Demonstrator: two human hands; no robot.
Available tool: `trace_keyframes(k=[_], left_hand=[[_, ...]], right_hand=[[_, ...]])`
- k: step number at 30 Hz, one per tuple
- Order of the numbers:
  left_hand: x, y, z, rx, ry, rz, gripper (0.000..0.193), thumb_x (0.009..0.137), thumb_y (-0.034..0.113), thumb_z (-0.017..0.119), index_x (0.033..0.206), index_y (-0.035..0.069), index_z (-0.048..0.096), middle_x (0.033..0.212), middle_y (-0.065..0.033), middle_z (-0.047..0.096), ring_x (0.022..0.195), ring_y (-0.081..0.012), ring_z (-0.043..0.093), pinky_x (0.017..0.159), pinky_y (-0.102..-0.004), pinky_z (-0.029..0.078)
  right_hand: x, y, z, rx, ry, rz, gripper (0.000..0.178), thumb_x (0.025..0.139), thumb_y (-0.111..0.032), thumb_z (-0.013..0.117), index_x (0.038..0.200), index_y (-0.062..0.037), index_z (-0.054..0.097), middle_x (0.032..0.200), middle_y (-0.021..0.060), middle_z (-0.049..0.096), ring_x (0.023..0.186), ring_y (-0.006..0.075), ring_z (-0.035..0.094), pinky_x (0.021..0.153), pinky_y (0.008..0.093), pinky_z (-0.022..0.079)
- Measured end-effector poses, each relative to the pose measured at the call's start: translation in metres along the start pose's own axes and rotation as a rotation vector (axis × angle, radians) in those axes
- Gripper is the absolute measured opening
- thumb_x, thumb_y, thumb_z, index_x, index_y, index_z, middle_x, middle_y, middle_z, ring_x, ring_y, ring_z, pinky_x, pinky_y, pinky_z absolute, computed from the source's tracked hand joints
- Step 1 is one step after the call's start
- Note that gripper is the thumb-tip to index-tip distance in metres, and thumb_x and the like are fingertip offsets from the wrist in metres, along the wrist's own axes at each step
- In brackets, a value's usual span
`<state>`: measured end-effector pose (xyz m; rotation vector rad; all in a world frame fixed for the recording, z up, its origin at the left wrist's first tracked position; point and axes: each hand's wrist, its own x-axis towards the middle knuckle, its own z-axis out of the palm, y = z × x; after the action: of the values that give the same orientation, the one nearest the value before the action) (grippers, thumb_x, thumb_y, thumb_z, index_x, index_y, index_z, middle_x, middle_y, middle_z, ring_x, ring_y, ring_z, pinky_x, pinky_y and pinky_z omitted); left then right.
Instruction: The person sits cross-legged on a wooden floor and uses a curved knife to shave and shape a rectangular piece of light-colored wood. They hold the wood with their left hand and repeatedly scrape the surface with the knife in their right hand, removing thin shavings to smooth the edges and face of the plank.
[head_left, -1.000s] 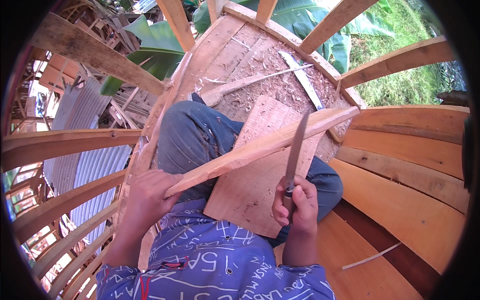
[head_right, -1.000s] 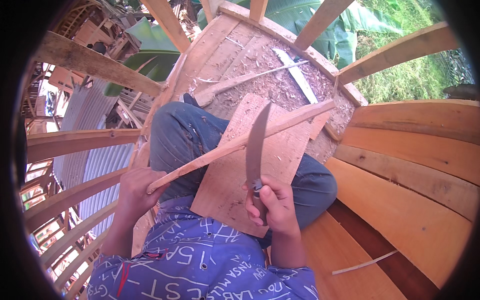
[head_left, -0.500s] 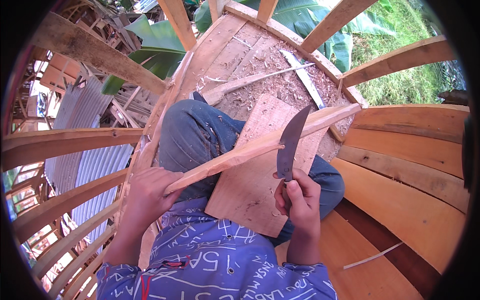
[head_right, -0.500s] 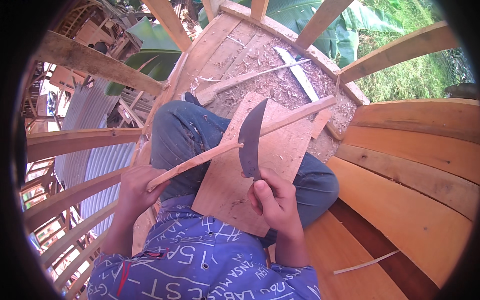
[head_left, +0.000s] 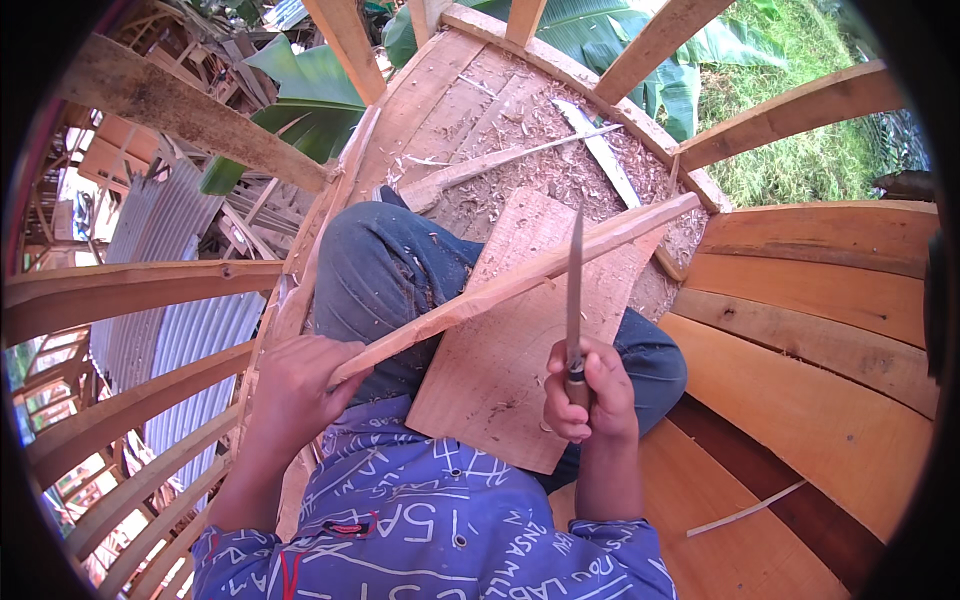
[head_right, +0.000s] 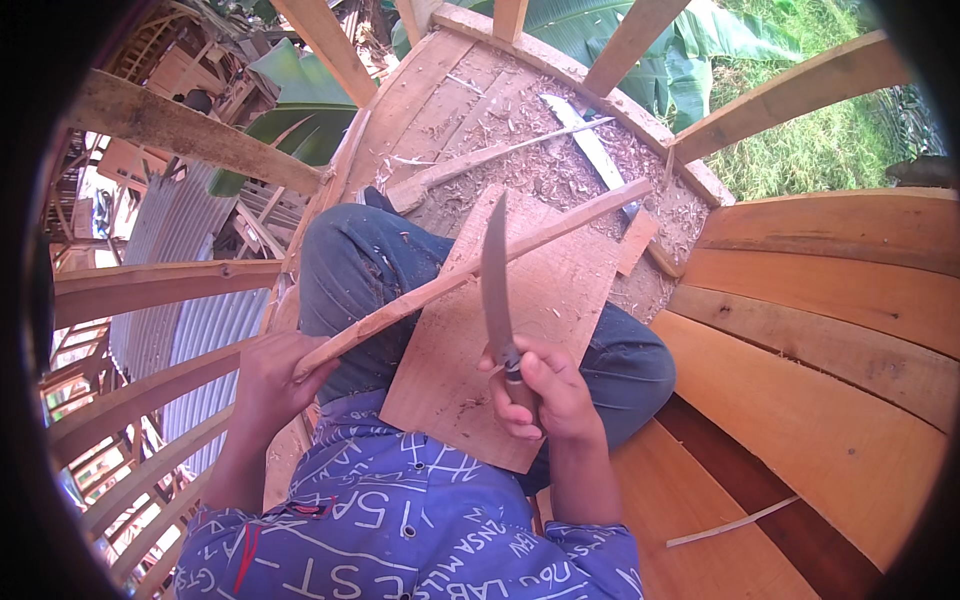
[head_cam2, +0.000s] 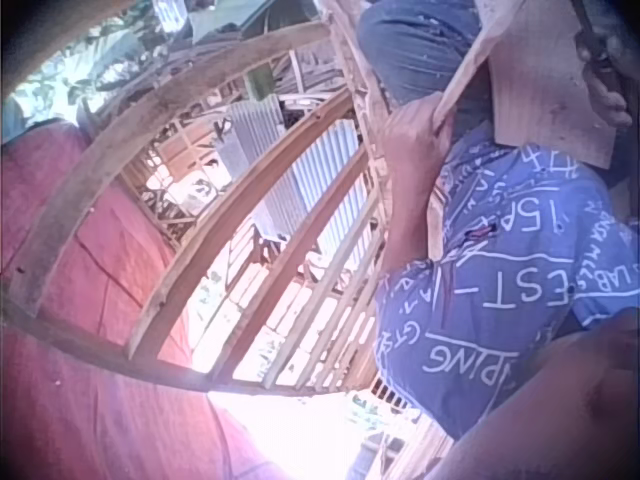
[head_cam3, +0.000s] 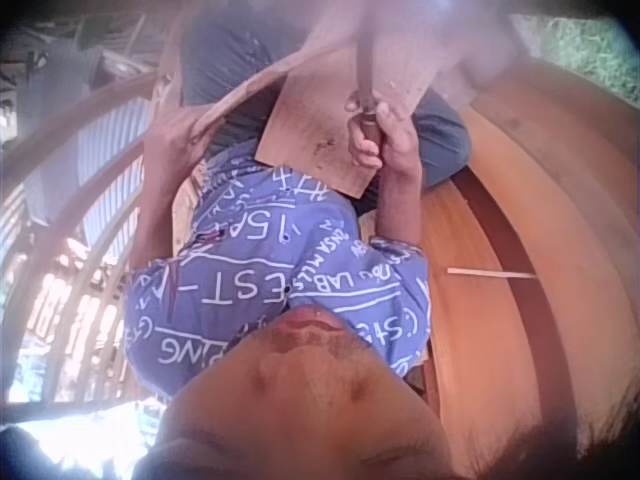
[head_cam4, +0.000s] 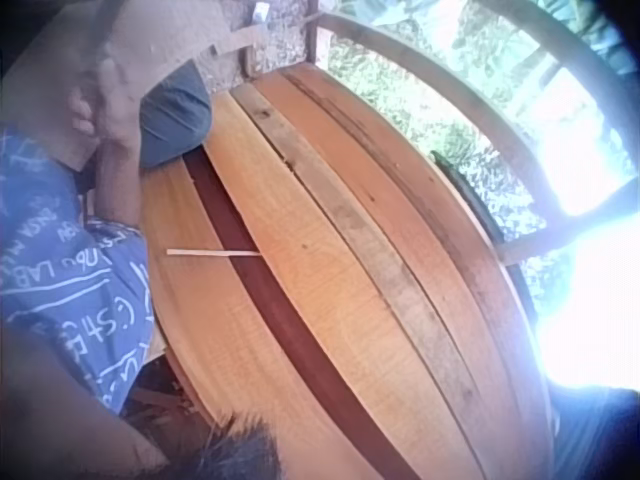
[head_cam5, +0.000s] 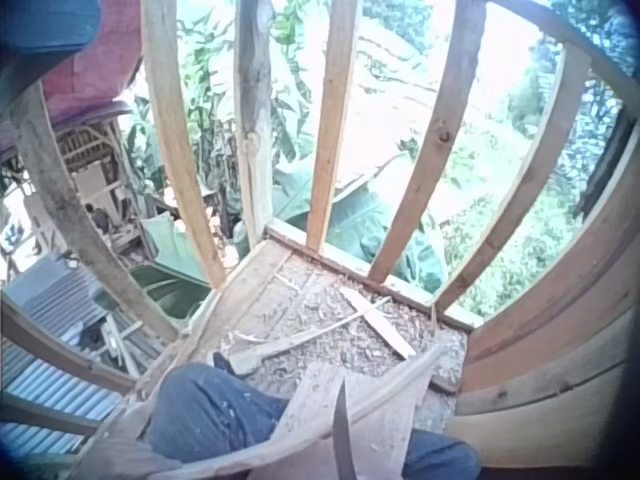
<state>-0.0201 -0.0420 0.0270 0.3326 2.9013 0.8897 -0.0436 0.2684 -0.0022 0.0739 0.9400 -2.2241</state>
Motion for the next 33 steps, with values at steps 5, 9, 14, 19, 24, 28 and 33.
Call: trace_keyframes(k=[5, 9, 14, 19, 24, 28, 33], left_hand=[[-0.002, -0.001, -0.002, -0.011, 0.008, 0.006, 0.019, 0.069, 0.012, 0.077, 0.084, 0.004, 0.069, 0.071, -0.0098, 0.064, 0.066, -0.0286, 0.063, 0.061, -0.0369, 0.047], [-0.004, 0.000, -0.003, -0.002, 0.009, 0.005, 0.018, 0.068, 0.012, 0.077, 0.083, 0.005, 0.069, 0.070, -0.0094, 0.064, 0.065, -0.0282, 0.063, 0.061, -0.0362, 0.047], [-0.002, -0.005, 0.000, -0.021, 0.009, 0.008, 0.018, 0.068, 0.010, 0.077, 0.083, 0.006, 0.069, 0.069, -0.0086, 0.064, 0.064, -0.0269, 0.062, 0.059, -0.0359, 0.047], [-0.003, -0.005, 0.000, -0.030, 0.033, 0.029, 0.017, 0.068, 0.010, 0.077, 0.082, 0.006, 0.069, 0.068, -0.0081, 0.064, 0.062, -0.0264, 0.062, 0.058, -0.0362, 0.046], [-0.005, -0.006, 0.000, -0.013, 0.035, 0.027, 0.017, 0.068, 0.011, 0.077, 0.082, 0.007, 0.069, 0.068, -0.0079, 0.064, 0.063, -0.0267, 0.062, 0.058, -0.0360, 0.046], [0.001, -0.004, -0.001, -0.002, 0.017, 0.018, 0.017, 0.068, 0.011, 0.077, 0.082, 0.006, 0.069, 0.069, -0.0079, 0.064, 0.064, -0.0274, 0.062, 0.059, -0.0362, 0.047], [-0.004, -0.009, 0.002, -0.024, 0.060, 0.062, 0.018, 0.068, 0.012, 0.077, 0.083, 0.006, 0.069, 0.070, -0.0084, 0.065, 0.065, -0.0282, 0.063, 0.061, -0.0363, 0.047]], right_hand=[[0.000, 0.011, 0.012, -0.133, 0.051, -0.198, 0.039, 0.100, -0.033, 0.045, 0.107, 0.0035, 0.054, 0.055, 0.0044, 0.046, 0.037, 0.0070, 0.039, 0.035, 0.0215, 0.032], [0.005, -0.006, 0.015, -0.249, 0.462, -0.504, 0.035, 0.101, -0.030, 0.041, 0.108, 0.0024, 0.053, 0.055, 0.0046, 0.046, 0.038, 0.0077, 0.040, 0.036, 0.0212, 0.033], [0.012, 0.006, 0.022, -0.584, 0.496, -0.432, 0.033, 0.102, -0.024, 0.039, 0.114, 0.0033, 0.054, 0.055, 0.0012, 0.045, 0.045, 0.0050, 0.044, 0.041, 0.0199, 0.034], [0.006, 0.003, 0.023, -0.600, 0.475, -0.457, 0.034, 0.101, -0.024, 0.040, 0.113, 0.0051, 0.053, 0.054, 0.0013, 0.045, 0.045, 0.0060, 0.044, 0.040, 0.0205, 0.034], [0.003, 0.009, 0.028, -0.322, 0.530, -0.639, 0.034, 0.101, -0.024, 0.041, 0.113, 0.0055, 0.053, 0.054, 0.0017, 0.045, 0.045, 0.0069, 0.044, 0.040, 0.0206, 0.034], [0.002, 0.009, 0.025, -0.810, 0.408, -0.470, 0.026, 0.098, -0.013, 0.046, 0.111, 0.0065, 0.058, 0.059, 0.0029, 0.052, 0.046, 0.0080, 0.047, 0.041, 0.0216, 0.035], [0.004, 0.010, 0.031, -0.685, 0.360, -0.422, 0.028, 0.098, -0.016, 0.044, 0.109, 0.0049, 0.058, 0.057, 0.0043, 0.051, 0.044, 0.0073, 0.046, 0.042, 0.0219, 0.035]])
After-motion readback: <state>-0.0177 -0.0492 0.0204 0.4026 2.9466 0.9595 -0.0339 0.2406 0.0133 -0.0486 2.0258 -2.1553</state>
